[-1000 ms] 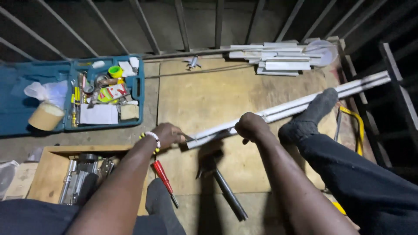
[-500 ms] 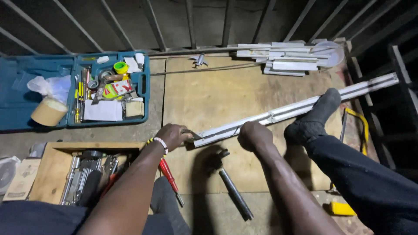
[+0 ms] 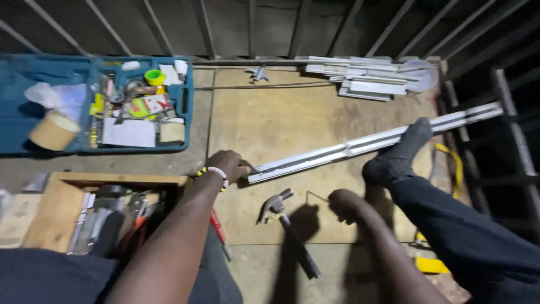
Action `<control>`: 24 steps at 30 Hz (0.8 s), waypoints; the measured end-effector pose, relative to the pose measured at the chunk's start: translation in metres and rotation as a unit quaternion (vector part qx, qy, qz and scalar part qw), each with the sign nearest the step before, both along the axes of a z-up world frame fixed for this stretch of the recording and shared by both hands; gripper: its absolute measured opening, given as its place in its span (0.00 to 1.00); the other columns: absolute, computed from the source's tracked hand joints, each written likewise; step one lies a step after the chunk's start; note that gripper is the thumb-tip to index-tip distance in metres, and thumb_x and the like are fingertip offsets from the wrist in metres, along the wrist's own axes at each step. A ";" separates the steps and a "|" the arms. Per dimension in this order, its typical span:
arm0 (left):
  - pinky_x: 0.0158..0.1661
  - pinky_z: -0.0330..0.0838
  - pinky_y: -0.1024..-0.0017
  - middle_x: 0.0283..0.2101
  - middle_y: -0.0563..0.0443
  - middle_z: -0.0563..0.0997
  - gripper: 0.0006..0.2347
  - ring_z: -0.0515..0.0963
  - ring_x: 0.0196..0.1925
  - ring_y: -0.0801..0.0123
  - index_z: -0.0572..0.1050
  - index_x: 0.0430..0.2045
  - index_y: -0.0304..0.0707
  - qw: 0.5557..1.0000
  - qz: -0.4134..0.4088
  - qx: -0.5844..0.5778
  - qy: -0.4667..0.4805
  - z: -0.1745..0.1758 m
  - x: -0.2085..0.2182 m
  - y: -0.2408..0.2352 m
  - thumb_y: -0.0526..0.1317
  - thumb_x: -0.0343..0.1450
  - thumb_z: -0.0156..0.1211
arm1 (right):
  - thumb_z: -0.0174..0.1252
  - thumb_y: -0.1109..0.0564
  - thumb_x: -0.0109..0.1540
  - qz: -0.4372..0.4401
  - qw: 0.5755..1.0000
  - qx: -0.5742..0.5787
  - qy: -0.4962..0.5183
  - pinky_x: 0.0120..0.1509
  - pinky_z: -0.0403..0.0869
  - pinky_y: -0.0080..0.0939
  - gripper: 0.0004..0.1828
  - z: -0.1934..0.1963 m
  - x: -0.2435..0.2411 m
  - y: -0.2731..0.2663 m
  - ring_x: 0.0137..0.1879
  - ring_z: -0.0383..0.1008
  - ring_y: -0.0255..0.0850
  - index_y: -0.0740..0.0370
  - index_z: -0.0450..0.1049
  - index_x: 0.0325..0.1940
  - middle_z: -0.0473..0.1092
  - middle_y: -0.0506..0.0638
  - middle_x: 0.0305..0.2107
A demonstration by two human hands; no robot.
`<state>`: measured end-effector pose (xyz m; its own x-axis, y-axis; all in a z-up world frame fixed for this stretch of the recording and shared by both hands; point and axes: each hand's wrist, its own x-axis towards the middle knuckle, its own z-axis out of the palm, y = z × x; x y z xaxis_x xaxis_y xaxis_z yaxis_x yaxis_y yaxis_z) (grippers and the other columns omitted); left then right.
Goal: Disassembling a white metal profile using a hammer and screwdriver on a wooden board on the floor.
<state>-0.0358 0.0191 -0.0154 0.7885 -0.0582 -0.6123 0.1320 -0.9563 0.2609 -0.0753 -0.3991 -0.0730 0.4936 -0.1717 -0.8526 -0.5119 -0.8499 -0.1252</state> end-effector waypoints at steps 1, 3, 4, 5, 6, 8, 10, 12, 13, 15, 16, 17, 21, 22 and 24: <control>0.58 0.80 0.53 0.50 0.54 0.88 0.18 0.84 0.61 0.58 0.85 0.47 0.54 1.000 -0.014 0.014 0.006 0.005 0.006 -0.005 0.58 0.70 0.61 | 0.68 0.50 0.61 0.009 0.998 -0.037 0.043 0.39 0.77 0.35 0.12 -0.035 0.003 -0.017 0.30 0.83 0.36 0.37 0.89 0.48 0.84 0.41 0.32; 0.58 0.80 0.54 0.50 0.54 0.88 0.18 0.84 0.61 0.58 0.86 0.47 0.53 1.000 -0.008 0.013 -0.003 -0.001 0.014 -0.008 0.57 0.69 0.62 | 0.61 0.50 0.63 0.025 1.000 -0.014 0.010 0.36 0.81 0.38 0.13 -0.011 0.004 -0.007 0.30 0.85 0.42 0.47 0.88 0.48 0.83 0.50 0.29; 0.58 0.80 0.55 0.50 0.55 0.88 0.18 0.84 0.61 0.58 0.86 0.46 0.53 1.000 -0.011 0.011 0.001 -0.005 0.011 -0.011 0.57 0.69 0.63 | 0.55 0.50 0.64 0.032 0.999 0.009 -0.009 0.33 0.85 0.42 0.17 0.001 -0.006 -0.004 0.29 0.86 0.49 0.56 0.86 0.47 0.82 0.59 0.27; 0.58 0.80 0.55 0.50 0.55 0.88 0.18 0.84 0.61 0.58 0.86 0.46 0.53 1.000 -0.010 0.010 0.001 -0.004 0.006 -0.011 0.57 0.69 0.63 | 0.55 0.50 0.64 0.033 0.999 0.008 -0.008 0.33 0.85 0.42 0.17 -0.002 -0.014 -0.002 0.29 0.86 0.49 0.56 0.86 0.47 0.82 0.59 0.27; 0.58 0.80 0.54 0.50 0.53 0.88 0.18 0.84 0.61 0.57 0.86 0.46 0.52 1.000 -0.010 -0.001 -0.007 -0.002 0.006 -0.012 0.56 0.69 0.63 | 0.55 0.53 0.65 0.013 1.000 0.004 -0.022 0.35 0.86 0.47 0.17 -0.006 -0.017 0.000 0.34 0.87 0.53 0.61 0.84 0.52 0.82 0.62 0.30; 0.58 0.80 0.54 0.49 0.52 0.88 0.17 0.84 0.61 0.55 0.86 0.45 0.50 1.000 -0.013 -0.012 -0.014 0.002 0.002 -0.014 0.55 0.69 0.64 | 0.56 0.55 0.67 -0.010 0.999 -0.001 -0.035 0.38 0.86 0.51 0.19 -0.009 -0.029 -0.002 0.38 0.88 0.57 0.65 0.82 0.57 0.81 0.66 0.34; 0.56 0.81 0.55 0.46 0.51 0.88 0.16 0.85 0.59 0.56 0.86 0.46 0.51 0.999 0.024 -0.011 -0.022 0.007 -0.001 -0.016 0.54 0.69 0.65 | 0.51 0.49 0.68 0.143 0.985 -0.015 -0.094 0.74 0.74 0.57 0.25 -0.008 -0.042 -0.005 0.68 0.77 0.59 0.58 0.78 0.66 0.79 0.66 0.56; 0.52 0.79 0.55 0.44 0.47 0.88 0.13 0.85 0.52 0.51 0.86 0.40 0.47 0.996 0.053 -0.028 -0.059 0.004 -0.010 -0.024 0.51 0.68 0.67 | 0.52 0.53 0.63 0.095 0.989 -0.019 -0.113 0.67 0.76 0.52 0.22 0.003 -0.055 0.018 0.61 0.79 0.55 0.57 0.80 0.59 0.81 0.60 0.51; 0.48 0.78 0.55 0.41 0.43 0.87 0.11 0.84 0.45 0.47 0.86 0.33 0.44 0.991 0.083 -0.047 -0.095 0.002 -0.017 -0.027 0.49 0.67 0.69 | 0.54 0.57 0.58 0.046 0.990 -0.024 -0.131 0.60 0.78 0.48 0.20 0.008 -0.062 0.030 0.54 0.81 0.51 0.57 0.83 0.52 0.82 0.54 0.45; 0.49 0.77 0.54 0.42 0.44 0.87 0.11 0.84 0.46 0.47 0.86 0.35 0.45 0.991 0.088 -0.045 -0.092 0.005 -0.019 -0.026 0.48 0.67 0.68 | 0.57 0.54 0.60 0.016 0.993 0.029 -0.117 0.50 0.78 0.44 0.20 0.005 -0.068 0.042 0.44 0.80 0.46 0.56 0.82 0.55 0.81 0.54 0.38; 0.50 0.77 0.54 0.43 0.44 0.87 0.10 0.84 0.47 0.47 0.86 0.36 0.46 0.990 0.092 -0.049 -0.093 0.005 -0.017 -0.030 0.47 0.67 0.67 | 0.59 0.50 0.62 -0.017 0.991 0.075 -0.107 0.40 0.79 0.40 0.21 0.005 -0.070 0.045 0.34 0.79 0.42 0.55 0.81 0.59 0.80 0.54 0.32; 0.50 0.77 0.54 0.43 0.44 0.87 0.10 0.84 0.47 0.47 0.86 0.36 0.46 0.990 0.091 -0.049 -0.092 0.002 -0.017 -0.027 0.47 0.67 0.67 | 0.59 0.50 0.62 -0.018 0.991 0.075 -0.106 0.40 0.79 0.40 0.21 0.030 -0.064 0.056 0.34 0.79 0.42 0.55 0.81 0.59 0.80 0.54 0.32; 0.52 0.79 0.55 0.44 0.47 0.88 0.09 0.85 0.52 0.50 0.87 0.37 0.51 0.996 0.042 -0.033 -0.072 0.001 -0.001 -0.041 0.48 0.68 0.67 | 0.47 0.49 0.68 0.131 0.990 0.020 -0.047 0.50 0.77 0.50 0.19 0.132 -0.042 0.067 0.45 0.79 0.52 0.55 0.79 0.56 0.80 0.58 0.40; 0.56 0.81 0.55 0.47 0.48 0.89 0.10 0.86 0.59 0.52 0.87 0.42 0.54 0.999 0.023 -0.013 -0.029 0.004 0.003 -0.043 0.48 0.71 0.65 | 0.45 0.47 0.69 0.225 0.973 -0.001 -0.045 0.68 0.79 0.55 0.23 0.155 -0.037 0.069 0.62 0.82 0.57 0.52 0.80 0.61 0.81 0.62 0.47; 0.55 0.81 0.54 0.47 0.46 0.89 0.10 0.86 0.58 0.50 0.87 0.42 0.52 0.999 0.011 -0.022 -0.038 0.003 0.006 -0.051 0.45 0.71 0.63 | 0.46 0.51 0.68 0.348 0.932 -0.027 -0.099 0.66 0.79 0.56 0.23 0.144 -0.012 0.064 0.61 0.82 0.59 0.54 0.79 0.63 0.81 0.64 0.50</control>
<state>-0.0303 -0.0323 -0.0125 0.8341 -0.0649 -0.5478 0.1318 -0.9409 0.3121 -0.0875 -0.3349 0.0713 0.6484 0.2090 -0.7320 0.1950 -0.9751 -0.1057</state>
